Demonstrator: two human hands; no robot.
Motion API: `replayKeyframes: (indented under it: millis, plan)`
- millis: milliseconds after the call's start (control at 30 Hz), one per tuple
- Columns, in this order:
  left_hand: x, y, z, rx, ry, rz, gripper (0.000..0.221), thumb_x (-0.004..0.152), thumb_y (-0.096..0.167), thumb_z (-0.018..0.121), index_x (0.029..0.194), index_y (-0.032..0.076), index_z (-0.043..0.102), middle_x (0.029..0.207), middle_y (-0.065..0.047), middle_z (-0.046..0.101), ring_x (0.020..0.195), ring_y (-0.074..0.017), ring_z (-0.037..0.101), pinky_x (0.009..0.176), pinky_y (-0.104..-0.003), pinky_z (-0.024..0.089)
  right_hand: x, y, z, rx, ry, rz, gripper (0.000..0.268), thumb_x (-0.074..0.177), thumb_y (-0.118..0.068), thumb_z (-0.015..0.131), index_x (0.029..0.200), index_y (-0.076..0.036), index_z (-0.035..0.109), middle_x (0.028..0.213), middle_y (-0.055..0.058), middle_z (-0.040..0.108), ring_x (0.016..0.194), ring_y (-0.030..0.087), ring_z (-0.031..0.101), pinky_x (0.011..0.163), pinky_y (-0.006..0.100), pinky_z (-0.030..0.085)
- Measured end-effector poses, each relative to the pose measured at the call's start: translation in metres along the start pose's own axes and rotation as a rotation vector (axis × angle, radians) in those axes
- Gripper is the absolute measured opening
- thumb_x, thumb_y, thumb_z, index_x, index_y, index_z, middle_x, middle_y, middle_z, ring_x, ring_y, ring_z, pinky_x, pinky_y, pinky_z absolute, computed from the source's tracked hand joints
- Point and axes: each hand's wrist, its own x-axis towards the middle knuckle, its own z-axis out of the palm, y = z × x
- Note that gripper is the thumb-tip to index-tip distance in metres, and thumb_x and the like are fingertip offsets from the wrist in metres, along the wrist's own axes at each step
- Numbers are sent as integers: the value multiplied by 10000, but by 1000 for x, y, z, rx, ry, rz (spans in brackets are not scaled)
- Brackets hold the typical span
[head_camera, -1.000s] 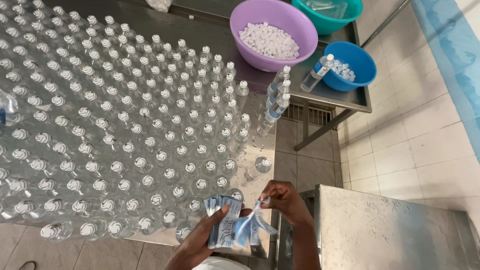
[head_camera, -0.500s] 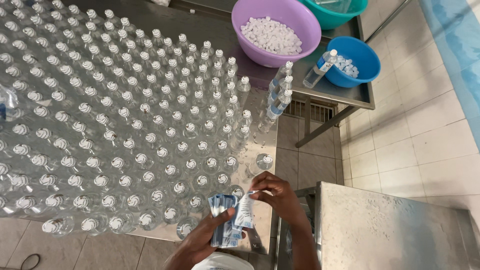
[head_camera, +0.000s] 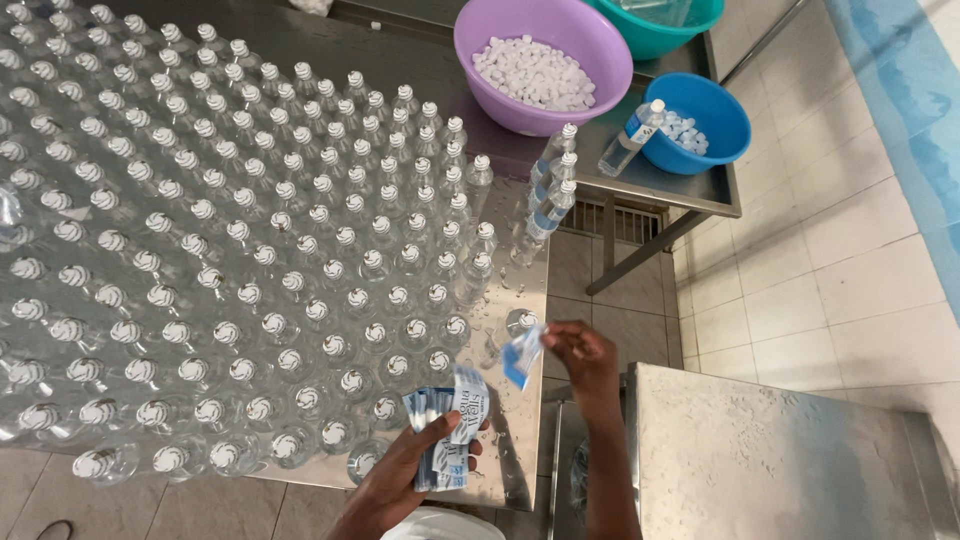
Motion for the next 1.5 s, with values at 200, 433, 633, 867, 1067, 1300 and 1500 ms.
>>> replayKeyframes:
  millis: [200, 433, 633, 867, 1067, 1300, 1500]
  plan:
    - [-6, 4, 5, -46, 8, 6, 517, 1003, 176, 668, 1463, -51, 610, 1271, -307, 763, 889, -357, 722, 722, -468, 604, 51, 52, 20, -41, 188, -78, 259, 986, -200, 802, 1189, -39, 801, 1135, 128, 858, 1048, 233, 835, 916, 317, 685]
    - [-11, 4, -1, -43, 16, 30, 579, 970, 182, 685, 1495, -50, 613, 1285, -304, 757, 878, -350, 704, 761, -469, 593, 59, 85, 24, 50, 181, -23, 208, 1000, -125, 784, 1191, -48, 811, 1113, 116, 856, 1034, 197, 814, 917, 302, 646]
    - [-13, 8, -1, -4, 39, 41, 557, 965, 204, 691, 1449, -67, 640, 1260, -288, 781, 897, -351, 733, 748, -462, 606, 51, 112, 2, -88, 24, -15, 229, 1006, -202, 766, 1207, -95, 793, 1220, 106, 844, 1123, 244, 817, 998, 380, 679]
    - [-10, 7, -5, -2, 46, 26, 589, 958, 217, 701, 1478, -47, 619, 1241, -274, 773, 896, -358, 741, 749, -462, 608, 31, 105, 0, -136, -32, -90, 404, 933, -237, 837, 1302, -95, 752, 1347, 91, 806, 1287, 262, 764, 1090, 429, 631]
    - [-12, 6, -9, 5, 46, 31, 603, 956, 235, 702, 1477, -61, 629, 1203, -273, 774, 926, -355, 750, 758, -463, 617, 34, 79, -2, -396, -71, -41, 811, 848, -484, 858, 1525, -130, 588, 1450, 64, 724, 1370, 234, 676, 1161, 463, 529]
    - [-13, 4, -10, -6, 5, 49, 566, 962, 223, 708, 1427, -92, 641, 1178, -261, 771, 886, -342, 738, 724, -430, 610, 39, 67, 21, -151, -231, 52, 1182, 764, -540, 871, 1733, -204, 283, 1757, 167, 427, 1551, 332, 518, 1253, 494, 439]
    - [-16, 2, -24, 3, 40, -8, 581, 966, 262, 709, 1452, -41, 615, 1051, -354, 797, 802, -359, 750, 688, -450, 619, 37, 134, 38, -21, -169, -8, 1031, 876, -118, 891, 1724, -168, 306, 1758, 98, 406, 1545, 248, 485, 1241, 362, 443]
